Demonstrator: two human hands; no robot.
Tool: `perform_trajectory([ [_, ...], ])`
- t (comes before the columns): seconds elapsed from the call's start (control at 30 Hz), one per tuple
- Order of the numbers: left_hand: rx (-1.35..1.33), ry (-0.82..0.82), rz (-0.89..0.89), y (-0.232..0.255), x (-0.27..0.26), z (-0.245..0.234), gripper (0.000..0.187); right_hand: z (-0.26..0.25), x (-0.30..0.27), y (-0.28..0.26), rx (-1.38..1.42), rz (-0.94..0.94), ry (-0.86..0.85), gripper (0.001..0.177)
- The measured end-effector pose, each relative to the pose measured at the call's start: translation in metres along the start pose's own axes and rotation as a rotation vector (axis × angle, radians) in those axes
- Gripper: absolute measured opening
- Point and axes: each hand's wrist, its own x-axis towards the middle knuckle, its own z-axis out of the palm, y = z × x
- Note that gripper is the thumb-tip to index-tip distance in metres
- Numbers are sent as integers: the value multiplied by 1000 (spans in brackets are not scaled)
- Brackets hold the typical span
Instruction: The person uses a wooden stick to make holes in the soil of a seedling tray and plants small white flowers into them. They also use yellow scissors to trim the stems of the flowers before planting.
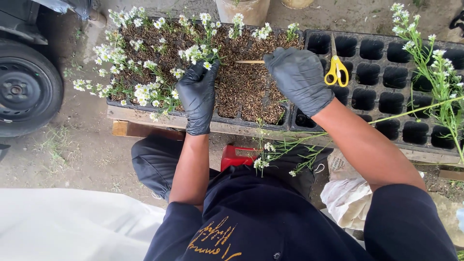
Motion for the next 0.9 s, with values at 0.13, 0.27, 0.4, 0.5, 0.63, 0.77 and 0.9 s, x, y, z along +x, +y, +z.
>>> perform_trajectory([
  [0.13,55,-9,13,0,2,7,24,4,4,2,-11,-6,-31,29],
  [0.27,88,-58,143,-1,5,12,23,12,3,1,-78,-48,1,29],
  [0.4,86,-56,137,-19,5,21,20,4,-2,12,89,-60,-42,21],
  [0.5,279,-97,252,-30,2,31,11,13,-4,15,-135,-37,-3,35],
  [0.63,343,-80,189,-49,-3,45,11,27,-8,11,-63,-58,12,13],
  [0.77,337,-83,181,-49,-4,47,10,17,-9,16,-48,-90,-46,43],
  [0.9,355,-75,157,-60,0,53,11,28,-9,16,-35,-38,-33,35],
])
